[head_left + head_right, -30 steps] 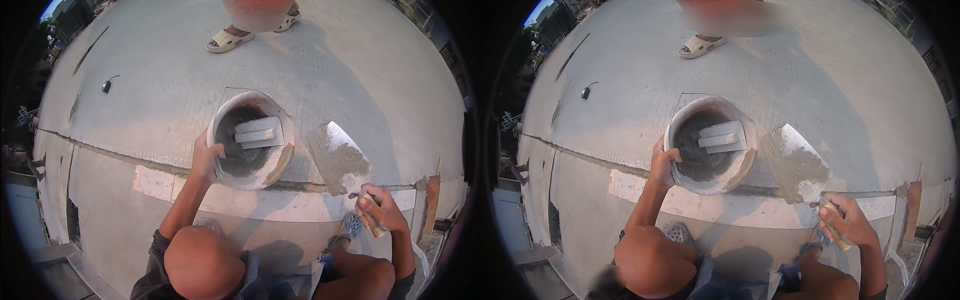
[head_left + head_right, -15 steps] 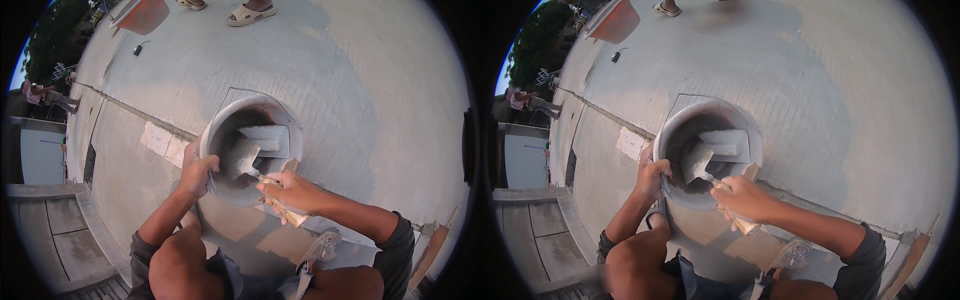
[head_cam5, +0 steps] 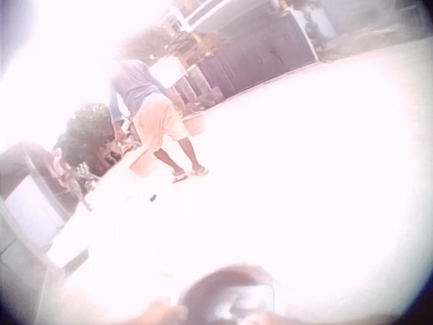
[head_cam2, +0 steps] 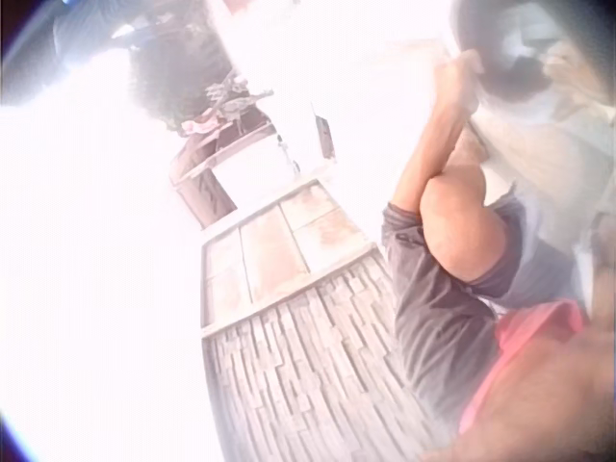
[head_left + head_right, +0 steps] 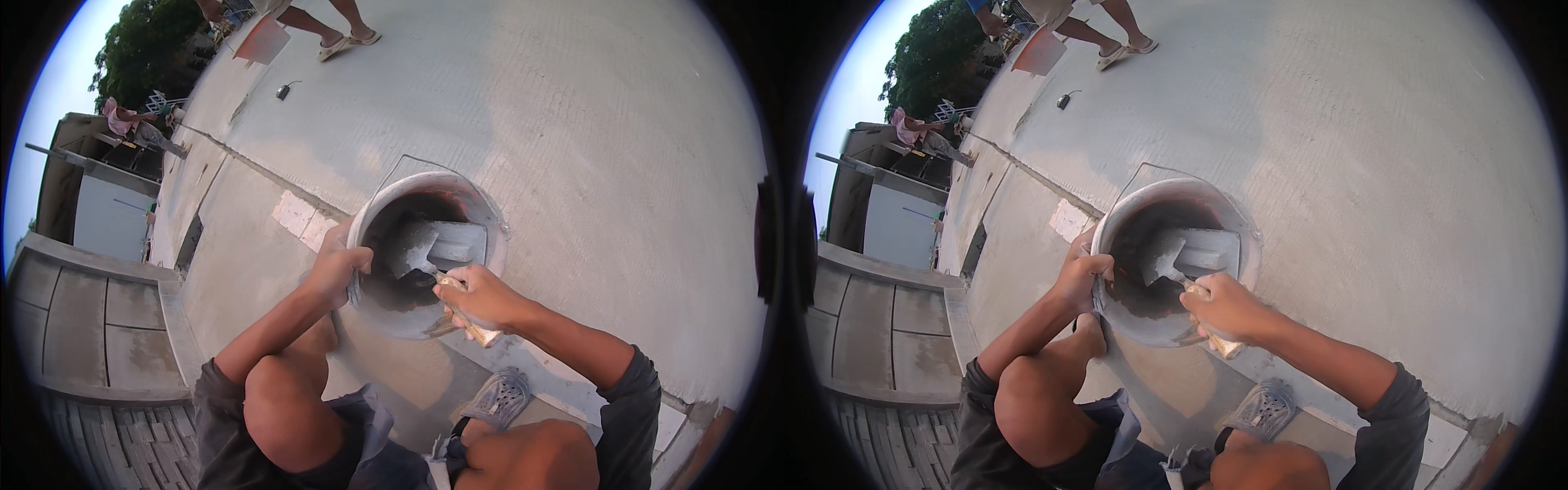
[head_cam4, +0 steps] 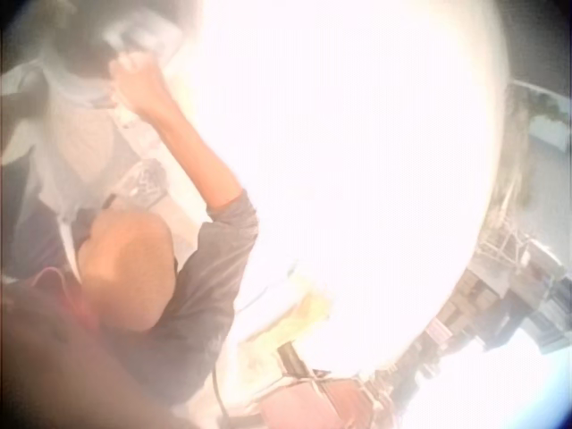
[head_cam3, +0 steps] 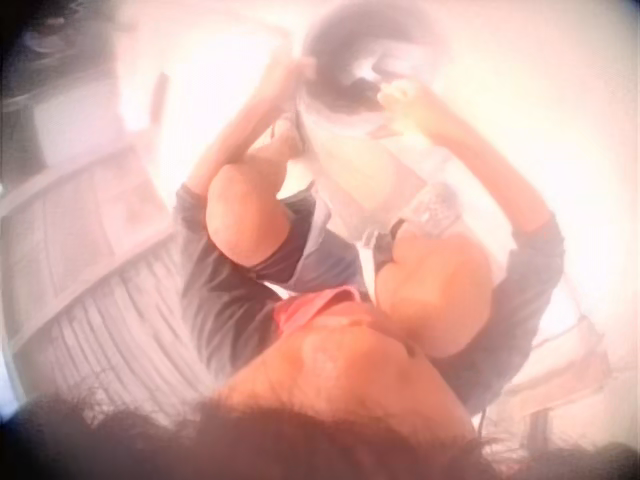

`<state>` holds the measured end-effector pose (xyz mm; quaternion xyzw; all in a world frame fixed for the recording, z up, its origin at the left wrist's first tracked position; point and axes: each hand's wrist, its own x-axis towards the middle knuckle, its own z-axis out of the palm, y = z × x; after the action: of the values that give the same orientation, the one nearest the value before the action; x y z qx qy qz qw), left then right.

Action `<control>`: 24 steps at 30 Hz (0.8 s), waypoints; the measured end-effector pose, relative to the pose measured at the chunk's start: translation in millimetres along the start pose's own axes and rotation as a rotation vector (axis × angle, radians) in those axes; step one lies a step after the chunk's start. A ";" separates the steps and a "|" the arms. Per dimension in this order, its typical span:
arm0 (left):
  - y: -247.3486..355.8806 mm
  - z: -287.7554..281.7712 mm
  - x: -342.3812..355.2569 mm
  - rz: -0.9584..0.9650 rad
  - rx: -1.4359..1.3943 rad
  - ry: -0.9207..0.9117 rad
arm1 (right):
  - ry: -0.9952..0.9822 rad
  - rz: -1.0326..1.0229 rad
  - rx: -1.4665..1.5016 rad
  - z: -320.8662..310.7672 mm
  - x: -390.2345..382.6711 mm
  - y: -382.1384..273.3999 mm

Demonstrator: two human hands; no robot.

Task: The person scoops cement from a bucket with a trowel and applies it to a linear gap between concrete slabs on a rooftop. They repeatedly smooth the cement along the seam using the trowel, working progressively along the joint.

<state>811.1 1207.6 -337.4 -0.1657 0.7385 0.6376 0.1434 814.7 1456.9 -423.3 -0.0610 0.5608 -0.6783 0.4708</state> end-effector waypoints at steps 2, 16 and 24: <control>-2.5 -0.4 -15.7 0.021 -0.014 0.014 | -0.046 -0.039 -0.059 1.3 -6.2 2.8; -56.5 7.9 -37.3 -0.038 -0.191 -0.029 | 0.067 0.005 -0.426 23.0 -31.6 19.9; -110.5 -19.2 -23.6 0.116 -0.330 -0.143 | 0.099 0.071 -0.420 60.7 -23.6 39.7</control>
<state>879.8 1175.5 -423.4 -0.0982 0.6203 0.7674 0.1296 887.4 1433.7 -423.2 -0.1047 0.7140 -0.5318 0.4432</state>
